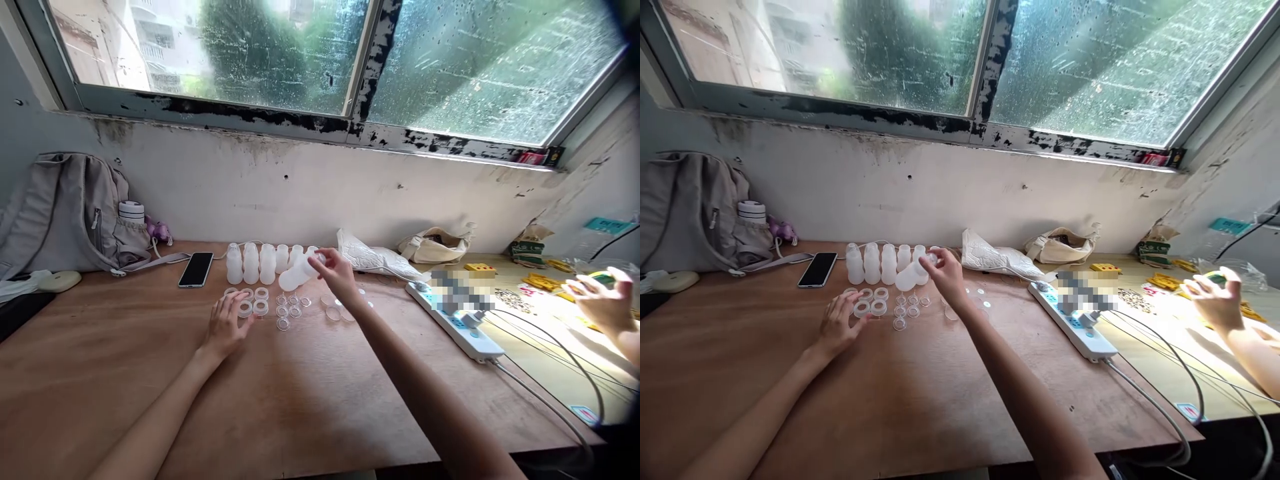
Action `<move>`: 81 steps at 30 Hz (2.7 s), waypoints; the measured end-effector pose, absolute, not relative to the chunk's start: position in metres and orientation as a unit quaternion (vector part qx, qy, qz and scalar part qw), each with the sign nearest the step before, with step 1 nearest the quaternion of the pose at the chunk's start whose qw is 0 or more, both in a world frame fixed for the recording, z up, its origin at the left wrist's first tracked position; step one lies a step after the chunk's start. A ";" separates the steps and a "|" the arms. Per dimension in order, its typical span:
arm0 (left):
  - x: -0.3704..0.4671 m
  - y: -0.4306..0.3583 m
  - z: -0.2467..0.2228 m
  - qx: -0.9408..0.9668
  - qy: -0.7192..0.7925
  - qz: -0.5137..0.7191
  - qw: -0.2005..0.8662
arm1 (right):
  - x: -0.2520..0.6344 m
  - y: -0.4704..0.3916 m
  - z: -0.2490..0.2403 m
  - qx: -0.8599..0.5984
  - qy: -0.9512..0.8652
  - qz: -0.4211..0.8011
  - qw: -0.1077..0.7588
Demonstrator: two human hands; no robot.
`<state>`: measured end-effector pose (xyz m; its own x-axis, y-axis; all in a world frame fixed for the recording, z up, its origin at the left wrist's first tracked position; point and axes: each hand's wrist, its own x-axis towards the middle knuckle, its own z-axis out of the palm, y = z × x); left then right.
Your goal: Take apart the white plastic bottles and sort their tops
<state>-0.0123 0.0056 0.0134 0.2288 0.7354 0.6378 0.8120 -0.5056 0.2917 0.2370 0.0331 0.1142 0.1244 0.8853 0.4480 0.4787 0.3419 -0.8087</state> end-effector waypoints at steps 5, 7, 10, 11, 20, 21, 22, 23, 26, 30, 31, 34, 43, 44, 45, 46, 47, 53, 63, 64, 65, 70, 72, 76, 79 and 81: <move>-0.011 0.007 0.005 -0.814 -0.478 -0.326 0.054 | 0.224 0.075 0.130 -0.606 -0.692 0.055 0.388; -0.007 0.005 0.003 -0.825 -0.470 -0.308 0.054 | 0.217 0.088 0.126 -0.615 -0.716 0.028 0.329; -0.002 0.004 -0.002 -0.834 -0.469 -0.287 0.046 | 0.208 0.105 0.117 -0.615 -0.735 0.013 0.287; -0.001 0.004 -0.004 -0.835 -0.469 -0.284 0.043 | 0.206 0.109 0.115 -0.615 -0.737 0.010 0.280; -0.003 0.003 -0.006 -0.845 -0.463 -0.265 0.043 | 0.193 0.125 0.100 -0.633 -0.744 -0.017 0.212; -0.002 0.002 -0.005 -0.846 -0.460 -0.264 0.045 | 0.192 0.124 0.098 -0.634 -0.744 -0.020 0.208; -0.002 0.001 -0.005 -0.848 -0.458 -0.264 0.045 | 0.192 0.123 0.096 -0.635 -0.744 -0.023 0.205; -0.001 0.000 -0.004 -0.849 -0.455 -0.265 0.044 | 0.192 0.122 0.094 -0.635 -0.745 -0.025 0.203; 0.002 -0.003 -0.001 -0.852 -0.448 -0.270 0.035 | 0.194 0.118 0.088 -0.631 -0.750 -0.029 0.198; 0.005 -0.006 0.001 -0.857 -0.435 -0.277 0.018 | 0.199 0.115 0.081 -0.631 -0.748 -0.028 0.203; 0.005 -0.007 0.001 -0.858 -0.432 -0.277 0.016 | 0.199 0.115 0.079 -0.631 -0.747 -0.028 0.206; 0.006 -0.007 -0.001 -0.858 -0.429 -0.282 0.012 | 0.198 0.117 0.076 -0.633 -0.743 -0.028 0.216; 0.007 -0.009 0.004 -0.850 -0.437 -0.290 -0.041 | 0.203 0.081 0.054 -0.575 -0.686 -0.019 0.444; 0.007 -0.010 0.004 -0.848 -0.438 -0.295 -0.048 | 0.205 0.067 0.045 -0.576 -0.680 -0.013 0.454; 0.008 -0.011 0.004 -0.845 -0.438 -0.301 -0.055 | 0.206 0.054 0.036 -0.576 -0.679 -0.007 0.455; 0.009 -0.011 0.003 -0.843 -0.436 -0.308 -0.064 | 0.207 0.040 0.026 -0.574 -0.683 0.002 0.452; 0.010 -0.011 0.002 -0.841 -0.432 -0.316 -0.074 | 0.207 0.027 0.016 -0.572 -0.688 0.012 0.447; 0.017 -0.013 -0.008 -0.829 -0.416 -0.345 -0.145 | 0.202 -0.009 -0.007 -0.529 -0.777 0.156 0.304; 0.020 -0.015 0.000 -0.774 -0.429 -0.383 -0.265 | 0.199 -0.016 -0.004 -0.505 -0.709 0.286 0.400; 0.020 -0.016 0.001 -0.764 -0.434 -0.388 -0.280 | 0.200 -0.016 -0.003 -0.508 -0.686 0.310 0.418; 0.021 -0.017 0.001 -0.756 -0.437 -0.392 -0.291 | 0.201 -0.016 -0.002 -0.510 -0.666 0.327 0.434; 0.026 -0.024 0.004 -0.750 -0.443 -0.383 -0.308 | 0.198 -0.019 0.002 -0.506 -0.619 0.389 0.458; 0.028 -0.027 0.006 -0.760 -0.431 -0.382 -0.303 | 0.195 -0.022 0.004 -0.492 -0.606 0.436 0.449; 0.029 -0.028 0.010 -0.775 -0.408 -0.389 -0.287 | 0.191 -0.029 0.013 -0.442 -0.568 0.526 0.454; 0.028 -0.027 0.010 -0.767 -0.419 -0.405 -0.268 | 0.190 -0.032 0.017 -0.420 -0.540 0.565 0.462; 0.027 -0.026 0.009 -0.761 -0.429 -0.413 -0.256 | 0.189 -0.033 0.016 -0.403 -0.529 0.576 0.475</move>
